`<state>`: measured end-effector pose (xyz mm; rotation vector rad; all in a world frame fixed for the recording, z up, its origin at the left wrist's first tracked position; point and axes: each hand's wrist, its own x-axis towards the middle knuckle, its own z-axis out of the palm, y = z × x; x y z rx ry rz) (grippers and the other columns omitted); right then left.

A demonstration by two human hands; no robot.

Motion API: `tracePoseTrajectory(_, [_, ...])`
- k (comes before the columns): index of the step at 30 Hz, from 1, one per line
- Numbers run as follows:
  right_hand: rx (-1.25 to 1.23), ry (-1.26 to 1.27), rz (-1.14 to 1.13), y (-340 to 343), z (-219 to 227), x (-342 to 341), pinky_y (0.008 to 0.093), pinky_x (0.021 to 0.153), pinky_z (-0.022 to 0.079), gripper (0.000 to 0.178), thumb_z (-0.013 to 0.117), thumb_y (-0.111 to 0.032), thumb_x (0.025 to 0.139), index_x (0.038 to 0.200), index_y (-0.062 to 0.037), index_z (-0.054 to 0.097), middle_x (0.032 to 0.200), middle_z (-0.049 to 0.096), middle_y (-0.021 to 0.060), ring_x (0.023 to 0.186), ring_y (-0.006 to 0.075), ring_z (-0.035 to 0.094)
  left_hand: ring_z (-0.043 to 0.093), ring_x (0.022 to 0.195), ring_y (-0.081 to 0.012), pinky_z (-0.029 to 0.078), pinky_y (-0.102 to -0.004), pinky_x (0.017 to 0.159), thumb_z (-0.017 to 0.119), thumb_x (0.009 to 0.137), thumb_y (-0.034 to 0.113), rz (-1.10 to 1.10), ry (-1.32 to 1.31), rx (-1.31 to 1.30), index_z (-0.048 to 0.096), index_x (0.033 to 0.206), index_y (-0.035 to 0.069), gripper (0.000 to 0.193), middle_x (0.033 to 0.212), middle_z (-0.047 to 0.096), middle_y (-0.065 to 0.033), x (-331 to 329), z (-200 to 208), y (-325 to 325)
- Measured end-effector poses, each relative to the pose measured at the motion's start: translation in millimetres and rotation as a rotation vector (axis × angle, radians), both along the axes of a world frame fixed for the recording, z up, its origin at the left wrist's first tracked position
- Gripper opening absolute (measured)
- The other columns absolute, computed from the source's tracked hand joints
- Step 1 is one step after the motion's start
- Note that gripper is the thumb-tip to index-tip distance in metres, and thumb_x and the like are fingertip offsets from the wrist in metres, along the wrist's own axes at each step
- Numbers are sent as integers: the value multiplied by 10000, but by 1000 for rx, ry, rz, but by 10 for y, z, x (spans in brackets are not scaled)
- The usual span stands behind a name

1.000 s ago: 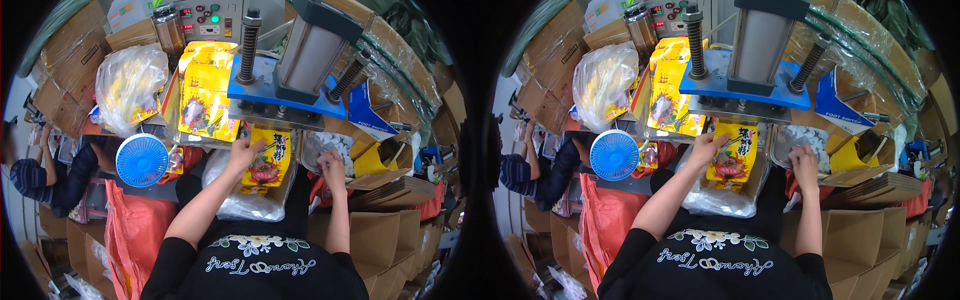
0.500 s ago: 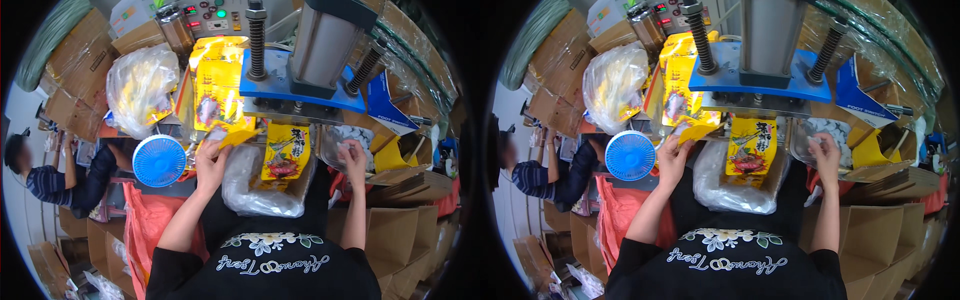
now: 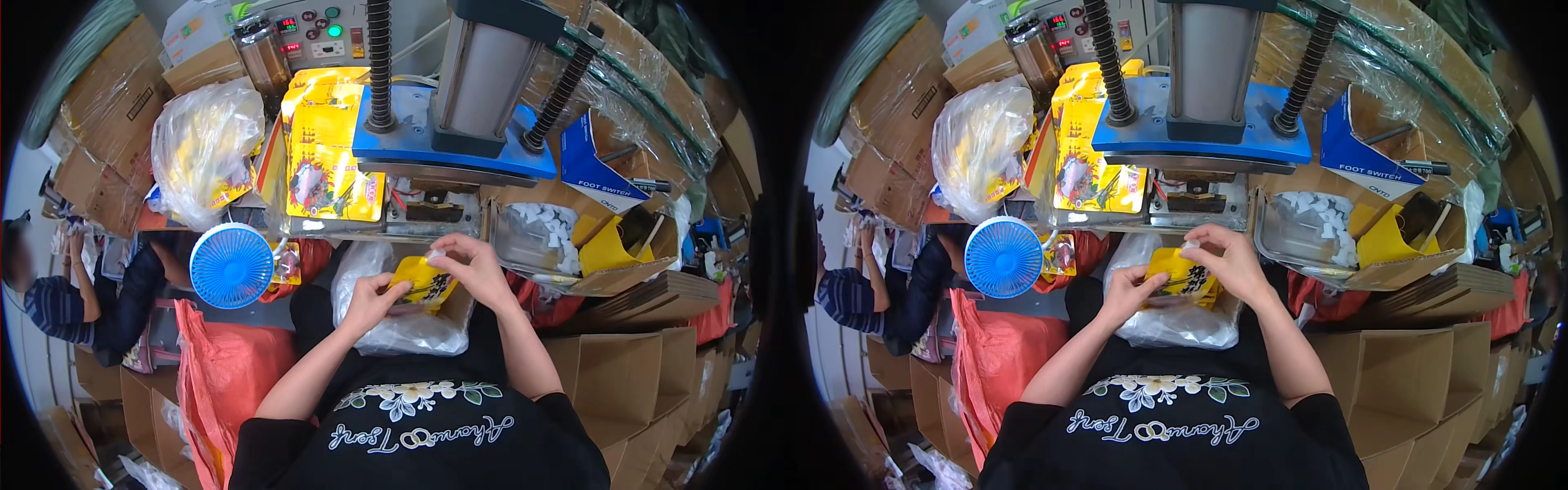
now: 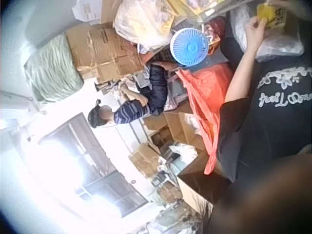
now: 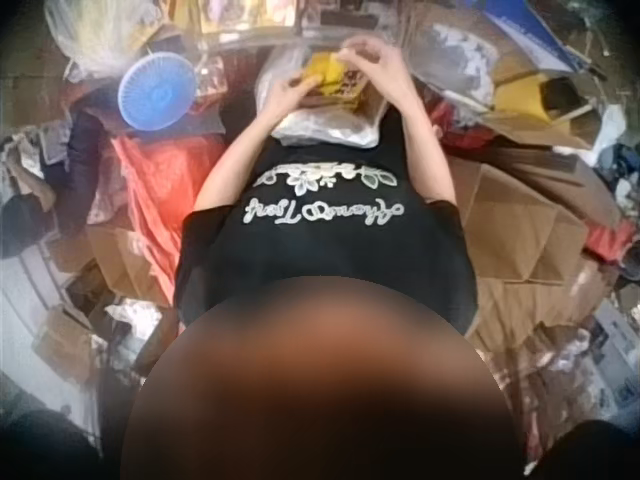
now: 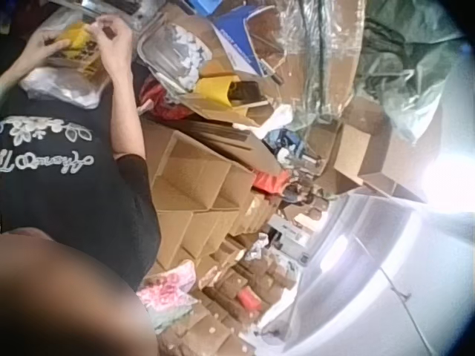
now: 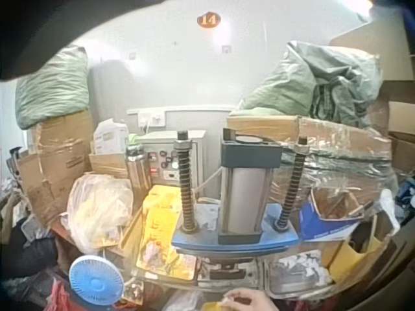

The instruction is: The recorder is packing yellow product packets into clear plastic bags and using a machine to seal them.

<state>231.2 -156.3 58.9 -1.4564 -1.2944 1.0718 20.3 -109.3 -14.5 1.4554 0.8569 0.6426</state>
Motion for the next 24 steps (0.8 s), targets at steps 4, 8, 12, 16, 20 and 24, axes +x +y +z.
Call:
tracePoseTrajectory(4, [221, -187, -189, 10, 17, 271, 292, 815, 500, 416, 683, -110, 852, 1240, -17, 568, 1112, 665, 125, 995, 168, 624, 548, 689, -33, 457, -225, 609, 702, 882, 216, 94, 14, -70, 697, 940, -76, 297, 784, 676, -31, 303, 98, 209])
tracePoseTrajectory(8, [146, -466, -410, -164, 41, 805, 324, 818, 502, 422, 691, -177, 853, 1227, -17, 582, 1123, 664, 121, 972, 196, 641, 641, 706, -108, 512, -252, 637, 685, 886, 152, 227, -273, -378, 684, 947, -89, 248, 867, 700, -101, 584, 232, 387])
tracePoseTrajectory(12, [-79, -945, -564, -396, -7, 1274, 424, 829, 494, 441, 666, -272, 856, 1216, -33, 576, 1127, 628, 205, 965, 381, 627, 670, 715, -158, 535, -279, 650, 684, 879, 126, 276, -256, -434, 667, 978, -83, 232, 892, 699, -131, 637, 128, 602])
tracePoseTrajectory(16, [116, -1159, -582, -392, -727, 1891, 465, 841, 475, 403, 651, -286, 859, 1166, -32, 588, 1142, 603, 219, 1029, 404, 589, 643, 757, -133, 508, -286, 691, 686, 877, 170, 294, -162, -252, 690, 935, -62, 239, 888, 699, -79, 618, 184, 559])
tracePoseTrajectory(20, [98, -1025, -466, -323, -674, 1756, 426, 821, 466, 208, 624, -162, 859, 1018, -28, 618, 1041, 611, 192, 968, 390, 587, 667, 905, -173, 510, -309, 796, 706, 840, 268, 276, 23, 218, 663, 1097, 6, 370, 937, 698, -101, 430, 465, 734])
tracePoseTrajectory(24, [335, -836, -403, -146, -942, 1801, 371, 790, 458, 183, 592, -55, 869, 1048, -16, 584, 995, 579, 154, 933, 311, 569, 278, 1398, -324, 177, -498, 1150, 745, 744, 335, 410, 541, 971, 367, 1426, 116, 810, 1431, 410, -134, -183, 196, 838])
